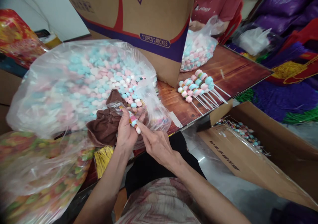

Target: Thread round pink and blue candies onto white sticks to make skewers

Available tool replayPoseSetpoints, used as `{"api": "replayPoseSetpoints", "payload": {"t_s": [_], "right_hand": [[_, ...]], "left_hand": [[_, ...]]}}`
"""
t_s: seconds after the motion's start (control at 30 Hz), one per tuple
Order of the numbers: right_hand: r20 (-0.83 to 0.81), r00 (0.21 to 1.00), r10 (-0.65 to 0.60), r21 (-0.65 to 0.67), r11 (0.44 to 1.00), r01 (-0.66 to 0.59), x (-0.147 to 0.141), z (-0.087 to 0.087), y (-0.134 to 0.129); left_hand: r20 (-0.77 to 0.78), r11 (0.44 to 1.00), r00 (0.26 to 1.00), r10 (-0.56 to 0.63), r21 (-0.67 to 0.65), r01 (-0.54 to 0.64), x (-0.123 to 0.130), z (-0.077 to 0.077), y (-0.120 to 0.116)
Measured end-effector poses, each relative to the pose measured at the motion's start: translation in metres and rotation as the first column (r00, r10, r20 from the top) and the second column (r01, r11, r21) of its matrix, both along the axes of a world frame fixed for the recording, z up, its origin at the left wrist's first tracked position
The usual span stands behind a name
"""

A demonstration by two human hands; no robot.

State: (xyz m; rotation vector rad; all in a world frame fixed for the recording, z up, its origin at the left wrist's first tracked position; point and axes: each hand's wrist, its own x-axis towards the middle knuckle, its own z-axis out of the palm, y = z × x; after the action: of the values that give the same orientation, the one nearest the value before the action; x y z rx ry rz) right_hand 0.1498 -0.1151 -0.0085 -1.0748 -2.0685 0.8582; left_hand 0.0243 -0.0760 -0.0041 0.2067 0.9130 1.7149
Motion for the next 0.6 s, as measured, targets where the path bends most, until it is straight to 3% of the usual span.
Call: {"api": "replayPoseSetpoints", "payload": {"t_s": [0.1,0.17,0.33,0.47,0.53,0.6], "right_hand": [[0.123,0.992,0.016,0.075,0.997,-0.026,0.000,0.000,0.000],[0.121,0.992,0.030,0.036,0.999,-0.035,0.001,0.001,0.002],[-0.221,0.975,0.004,-0.202,0.978,-0.049,0.001,0.001,0.010],[-0.343,0.937,-0.062,-0.417,0.904,-0.093,0.000,-0.002,0.010],[-0.336,0.936,-0.104,-0.440,0.896,-0.059,0.000,-0.002,0.008],[-0.322,0.937,-0.138,-0.387,0.922,0.003,-0.001,-0.003,0.005]], "left_hand": [[-0.020,1.000,0.999,-0.027,-0.007,0.026,-0.001,0.001,-0.001],[-0.021,0.998,0.998,-0.063,0.002,0.063,-0.001,0.001,-0.002],[0.009,0.980,0.980,-0.197,0.023,0.196,-0.002,0.001,-0.003],[0.049,0.968,0.967,-0.251,0.016,0.250,-0.003,0.001,-0.001],[0.087,0.971,0.967,-0.238,0.019,0.237,-0.004,0.004,0.001],[0.109,0.976,0.970,-0.216,0.014,0.215,-0.005,0.006,0.002]]}}
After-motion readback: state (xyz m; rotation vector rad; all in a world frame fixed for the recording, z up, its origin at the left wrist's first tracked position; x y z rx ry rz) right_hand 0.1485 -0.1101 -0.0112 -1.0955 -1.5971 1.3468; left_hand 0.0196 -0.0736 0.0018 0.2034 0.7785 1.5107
